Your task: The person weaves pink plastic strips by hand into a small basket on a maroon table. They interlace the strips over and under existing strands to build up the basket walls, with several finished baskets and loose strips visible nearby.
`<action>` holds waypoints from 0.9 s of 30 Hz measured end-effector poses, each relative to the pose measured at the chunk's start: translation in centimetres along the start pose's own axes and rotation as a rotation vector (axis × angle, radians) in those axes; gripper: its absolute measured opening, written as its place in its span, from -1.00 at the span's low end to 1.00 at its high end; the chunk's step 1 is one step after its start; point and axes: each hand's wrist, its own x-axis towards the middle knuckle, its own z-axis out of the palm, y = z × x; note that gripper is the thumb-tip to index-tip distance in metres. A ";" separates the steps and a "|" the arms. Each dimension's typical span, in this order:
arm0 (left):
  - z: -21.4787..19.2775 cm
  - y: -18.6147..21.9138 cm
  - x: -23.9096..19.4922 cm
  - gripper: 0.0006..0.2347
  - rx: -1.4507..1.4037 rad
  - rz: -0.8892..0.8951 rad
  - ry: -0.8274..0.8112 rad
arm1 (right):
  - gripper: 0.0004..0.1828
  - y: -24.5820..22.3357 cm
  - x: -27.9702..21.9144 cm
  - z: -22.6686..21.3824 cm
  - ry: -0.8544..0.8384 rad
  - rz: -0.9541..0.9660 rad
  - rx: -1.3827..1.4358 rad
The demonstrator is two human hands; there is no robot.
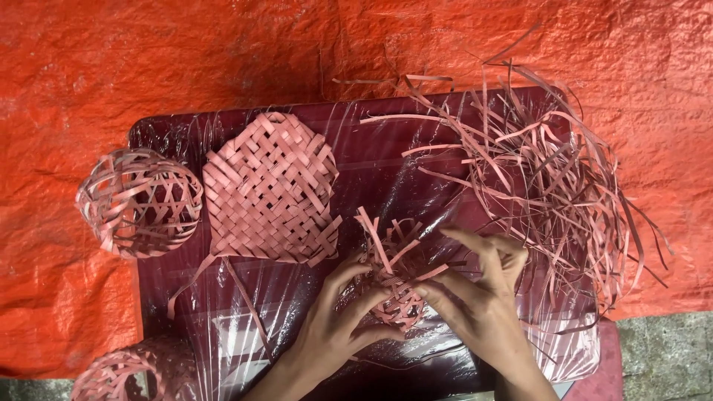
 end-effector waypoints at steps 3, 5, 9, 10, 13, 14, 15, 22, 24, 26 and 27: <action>-0.4 0.3 0.2 -0.43 -0.013 -0.025 -0.015 | -0.75 -0.5 0.2 -0.5 -0.023 0.025 0.130; -0.5 0.5 0.5 -0.44 -0.014 -0.030 -0.032 | -0.77 -0.3 0.2 -0.5 -0.031 0.015 0.156; -0.2 0.2 -0.1 -0.40 -0.017 -0.053 -0.040 | -0.79 -0.2 0.2 -0.5 -0.042 0.009 0.193; -0.3 0.2 -0.1 -0.40 -0.017 -0.053 -0.042 | -0.79 -0.3 0.2 -0.5 -0.040 0.011 0.194; -0.2 0.2 -0.2 -0.38 0.006 -0.055 -0.065 | -0.78 -0.4 0.2 -0.5 -0.044 0.012 0.210; 0.0 0.0 -0.3 -0.37 0.008 -0.049 -0.035 | -0.76 -0.4 0.2 -0.5 -0.036 0.019 0.202; 0.1 -0.2 -0.5 -0.37 0.010 -0.044 -0.005 | -0.74 -0.5 0.2 -0.5 -0.028 0.026 0.195; -0.7 -0.4 -0.3 -0.34 -0.026 -0.072 0.105 | -0.52 0.6 -1.6 0.3 0.282 0.017 0.155; -1.0 -0.2 0.0 -0.38 -0.078 -0.091 0.141 | -0.64 1.3 -2.5 0.6 0.509 0.059 0.259; -0.7 -0.4 -0.4 -0.38 -0.115 -0.091 0.171 | -0.74 0.7 -1.9 0.1 0.487 0.069 0.308; -0.6 -0.5 -0.6 -0.39 -0.156 -0.092 0.198 | -0.84 0.4 -1.6 -0.1 0.462 0.084 0.355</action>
